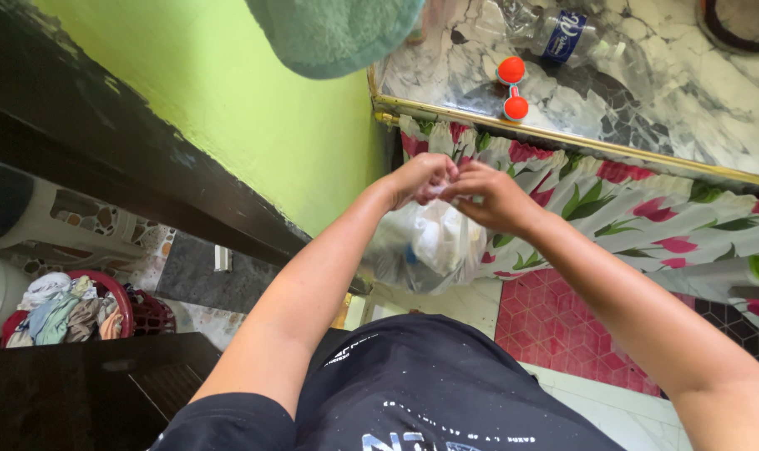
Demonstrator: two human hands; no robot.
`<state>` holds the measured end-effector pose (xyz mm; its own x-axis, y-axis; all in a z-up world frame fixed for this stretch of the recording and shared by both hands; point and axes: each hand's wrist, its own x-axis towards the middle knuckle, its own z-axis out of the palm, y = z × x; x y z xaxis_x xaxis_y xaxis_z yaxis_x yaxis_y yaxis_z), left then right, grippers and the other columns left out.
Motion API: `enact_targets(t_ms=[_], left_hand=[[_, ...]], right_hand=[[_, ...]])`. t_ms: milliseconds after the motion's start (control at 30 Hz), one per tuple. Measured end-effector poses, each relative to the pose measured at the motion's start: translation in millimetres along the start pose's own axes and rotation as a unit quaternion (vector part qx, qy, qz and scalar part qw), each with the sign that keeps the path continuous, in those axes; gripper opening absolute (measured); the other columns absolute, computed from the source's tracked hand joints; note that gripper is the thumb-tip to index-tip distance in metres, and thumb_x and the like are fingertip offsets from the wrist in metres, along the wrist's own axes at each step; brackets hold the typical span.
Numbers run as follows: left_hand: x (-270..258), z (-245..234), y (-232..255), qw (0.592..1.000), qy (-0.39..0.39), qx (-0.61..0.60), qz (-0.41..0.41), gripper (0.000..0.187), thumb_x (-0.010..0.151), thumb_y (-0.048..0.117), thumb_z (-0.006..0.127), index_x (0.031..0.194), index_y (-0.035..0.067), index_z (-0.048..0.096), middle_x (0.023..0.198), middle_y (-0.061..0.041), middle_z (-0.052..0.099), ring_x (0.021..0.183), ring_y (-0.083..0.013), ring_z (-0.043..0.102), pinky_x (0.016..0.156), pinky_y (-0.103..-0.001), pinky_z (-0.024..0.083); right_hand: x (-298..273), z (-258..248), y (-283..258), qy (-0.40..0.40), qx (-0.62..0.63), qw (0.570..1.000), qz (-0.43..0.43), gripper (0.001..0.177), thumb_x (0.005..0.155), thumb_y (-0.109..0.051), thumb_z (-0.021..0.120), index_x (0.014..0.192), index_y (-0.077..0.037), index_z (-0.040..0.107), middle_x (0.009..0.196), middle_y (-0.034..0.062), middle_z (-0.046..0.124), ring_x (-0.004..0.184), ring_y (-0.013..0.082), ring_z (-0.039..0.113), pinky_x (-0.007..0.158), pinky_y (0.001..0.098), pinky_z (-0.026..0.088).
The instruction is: The person washes clothes in a basin, scrubs a rug with a brush, and mixes detergent with water in another bucket.
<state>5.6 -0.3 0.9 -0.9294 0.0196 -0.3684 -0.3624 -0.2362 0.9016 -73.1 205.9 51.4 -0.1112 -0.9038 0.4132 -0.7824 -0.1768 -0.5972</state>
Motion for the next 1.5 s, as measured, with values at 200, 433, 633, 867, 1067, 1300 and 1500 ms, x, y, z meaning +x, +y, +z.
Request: enact_targets(t_ms=[200,433,633,867,1067,1300,1500], left_hand=[[-13,-1,-24,0.949,-0.039,0.175,0.260,0.008,0.085,0.006,0.069,0.093,0.007,0.066,0.088,-0.001,0.064,0.084,-0.0129,0.060,0.074,-0.030,0.050],[-30,56,-42,0.738,0.250,0.518,0.352,0.034,0.091,0.018,0.071,0.125,0.013,0.075,0.103,-0.007,0.056,0.100,-0.0228,0.059,0.087,-0.044,0.036],[-29,78,-37,0.820,0.233,0.395,0.343,0.006,0.085,0.024,0.076,0.090,0.023,0.079,0.095,-0.001,0.058,0.095,-0.0175,0.061,0.088,-0.041,0.037],[-20,63,-40,0.804,0.150,0.470,0.333,0.013,0.090,0.025,0.070,0.093,0.011,0.070,0.099,-0.008,0.058,0.098,-0.0289,0.059,0.085,-0.046,0.038],[-24,48,-45,0.842,0.066,0.470,0.257,0.023,0.095,0.030,0.064,0.098,0.007,0.065,0.100,-0.015,0.056,0.093,-0.0344,0.059,0.084,-0.046,0.047],[-25,47,-40,0.869,0.049,0.414,0.267,0.030,0.095,0.034,0.066,0.084,0.006,0.066,0.097,-0.013,0.056,0.091,-0.0307,0.059,0.081,-0.042,0.049],[-1,83,-28,0.829,0.156,0.405,0.352,0.037,0.083,0.031,0.074,0.061,0.005,0.061,0.084,-0.015,0.055,0.088,-0.0355,0.055,0.075,-0.047,0.045]], right_hand=[[-1,7,27,0.148,0.236,0.926,0.255,0.008,0.093,-0.015,0.069,0.100,-0.012,0.070,0.079,0.0019,0.069,0.070,0.0123,0.061,0.060,0.0248,0.048],[-21,45,116,0.236,0.542,0.533,0.605,0.017,0.091,-0.014,0.060,0.075,-0.014,0.056,0.055,-0.0077,0.050,0.040,0.0052,0.043,0.041,0.0220,0.042],[-50,53,125,0.124,0.575,0.524,0.616,0.017,0.091,-0.015,0.059,0.074,-0.014,0.057,0.049,-0.0089,0.044,0.036,0.0049,0.040,0.040,0.0226,0.043],[-37,49,88,0.105,0.509,0.584,0.624,0.014,0.090,-0.010,0.056,0.078,-0.006,0.062,0.062,0.0003,0.060,0.051,0.0108,0.058,0.054,0.0287,0.055],[-54,59,87,0.059,0.512,0.699,0.496,0.010,0.092,-0.012,0.063,0.085,-0.015,0.056,0.072,-0.0039,0.054,0.057,0.0081,0.050,0.050,0.0268,0.041],[-52,9,59,0.062,0.559,0.681,0.469,0.011,0.081,-0.009,0.062,0.080,-0.013,0.052,0.070,0.0000,0.060,0.062,0.0135,0.063,0.063,0.0359,0.063],[-56,45,108,0.277,0.227,0.794,0.491,0.055,0.082,-0.016,0.088,0.067,-0.014,0.035,0.060,-0.0051,0.040,0.051,0.0121,0.036,0.046,0.0377,0.028]])
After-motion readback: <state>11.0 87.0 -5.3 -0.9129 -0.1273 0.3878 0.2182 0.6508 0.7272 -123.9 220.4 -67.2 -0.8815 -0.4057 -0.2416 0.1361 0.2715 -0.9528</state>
